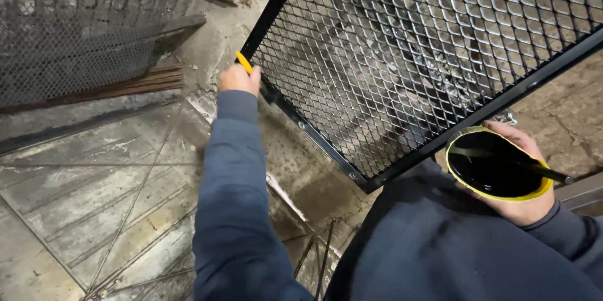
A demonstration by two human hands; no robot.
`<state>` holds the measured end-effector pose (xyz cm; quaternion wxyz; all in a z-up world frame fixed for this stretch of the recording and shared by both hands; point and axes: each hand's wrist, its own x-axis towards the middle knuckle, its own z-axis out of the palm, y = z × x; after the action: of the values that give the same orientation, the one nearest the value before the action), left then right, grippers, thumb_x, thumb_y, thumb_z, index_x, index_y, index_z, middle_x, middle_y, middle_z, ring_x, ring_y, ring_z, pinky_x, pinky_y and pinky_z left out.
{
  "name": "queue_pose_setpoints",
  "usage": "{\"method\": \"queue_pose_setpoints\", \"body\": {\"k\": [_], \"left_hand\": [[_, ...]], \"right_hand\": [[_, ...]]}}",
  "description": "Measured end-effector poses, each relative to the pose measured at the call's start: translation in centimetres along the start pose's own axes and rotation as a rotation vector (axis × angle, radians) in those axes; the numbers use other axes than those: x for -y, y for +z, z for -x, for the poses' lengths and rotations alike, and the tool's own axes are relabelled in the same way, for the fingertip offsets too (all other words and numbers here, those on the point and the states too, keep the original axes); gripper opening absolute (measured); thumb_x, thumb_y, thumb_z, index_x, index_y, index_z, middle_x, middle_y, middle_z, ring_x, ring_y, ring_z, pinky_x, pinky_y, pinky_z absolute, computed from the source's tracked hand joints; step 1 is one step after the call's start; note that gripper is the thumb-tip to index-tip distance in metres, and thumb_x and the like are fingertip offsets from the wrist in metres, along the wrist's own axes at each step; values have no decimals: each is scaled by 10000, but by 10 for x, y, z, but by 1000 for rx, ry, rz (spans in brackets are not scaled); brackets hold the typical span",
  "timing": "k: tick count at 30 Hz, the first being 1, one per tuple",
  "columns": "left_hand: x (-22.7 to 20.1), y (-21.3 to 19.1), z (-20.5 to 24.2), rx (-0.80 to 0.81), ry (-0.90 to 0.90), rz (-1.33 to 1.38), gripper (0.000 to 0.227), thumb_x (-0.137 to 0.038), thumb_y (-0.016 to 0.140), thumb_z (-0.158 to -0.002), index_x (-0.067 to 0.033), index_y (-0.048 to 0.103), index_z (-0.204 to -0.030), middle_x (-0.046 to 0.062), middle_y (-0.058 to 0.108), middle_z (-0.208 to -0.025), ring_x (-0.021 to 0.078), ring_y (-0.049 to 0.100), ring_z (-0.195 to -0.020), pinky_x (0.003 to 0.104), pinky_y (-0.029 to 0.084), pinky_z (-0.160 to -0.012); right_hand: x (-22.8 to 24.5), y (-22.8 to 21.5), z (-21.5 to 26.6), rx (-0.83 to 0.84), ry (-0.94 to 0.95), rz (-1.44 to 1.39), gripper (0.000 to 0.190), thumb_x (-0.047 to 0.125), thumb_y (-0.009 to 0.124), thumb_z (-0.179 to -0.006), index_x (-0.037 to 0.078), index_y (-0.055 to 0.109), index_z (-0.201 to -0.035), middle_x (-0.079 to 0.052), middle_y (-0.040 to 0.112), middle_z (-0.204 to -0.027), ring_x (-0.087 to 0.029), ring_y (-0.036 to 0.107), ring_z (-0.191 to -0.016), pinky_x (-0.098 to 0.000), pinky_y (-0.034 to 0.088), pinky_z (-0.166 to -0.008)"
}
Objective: Painting a metal mesh frame with black paint using a brush.
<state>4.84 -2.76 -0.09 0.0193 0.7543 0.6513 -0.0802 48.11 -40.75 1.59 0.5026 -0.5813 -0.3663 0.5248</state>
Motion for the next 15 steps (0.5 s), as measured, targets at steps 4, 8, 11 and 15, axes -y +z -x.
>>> {"method": "queue_pose_setpoints", "body": {"k": [4,8,11,15], "left_hand": [[-10,-22,13,-144,128,-83,310,-418,719,-965,-127,722,-855,162,720,-782,399,698,-712,521,551,-650],[-32,-19,69,91,141,-156,297,-382,617,-1036,-101,648,-945,143,685,-787,320,692,-626,465,553,-561],[-50,-13,130,144,211,-165,263,-382,627,-1016,-127,644,-952,104,678,-759,286,679,-625,444,543,-547],[-54,-10,173,-58,285,243,195,-283,696,-1000,-114,703,-1096,111,697,-830,260,691,-683,381,575,-621]], "right_hand": [[-3,-2,-2,24,29,-30,1040,164,865,-643,15,343,-1530,-85,612,-1353,-184,622,-1257,-341,498,-1085],[-3,-1,-7,21,3,55,1048,172,864,-618,16,352,-1520,-94,601,-1363,-195,606,-1274,-347,486,-1104],[-3,0,-9,14,-15,94,1049,194,868,-606,13,362,-1507,-101,595,-1361,-202,596,-1282,-352,480,-1114],[-1,0,-13,36,-15,-12,1032,255,870,-646,14,355,-1507,-92,592,-1366,-190,604,-1274,-346,493,-1094]]}}
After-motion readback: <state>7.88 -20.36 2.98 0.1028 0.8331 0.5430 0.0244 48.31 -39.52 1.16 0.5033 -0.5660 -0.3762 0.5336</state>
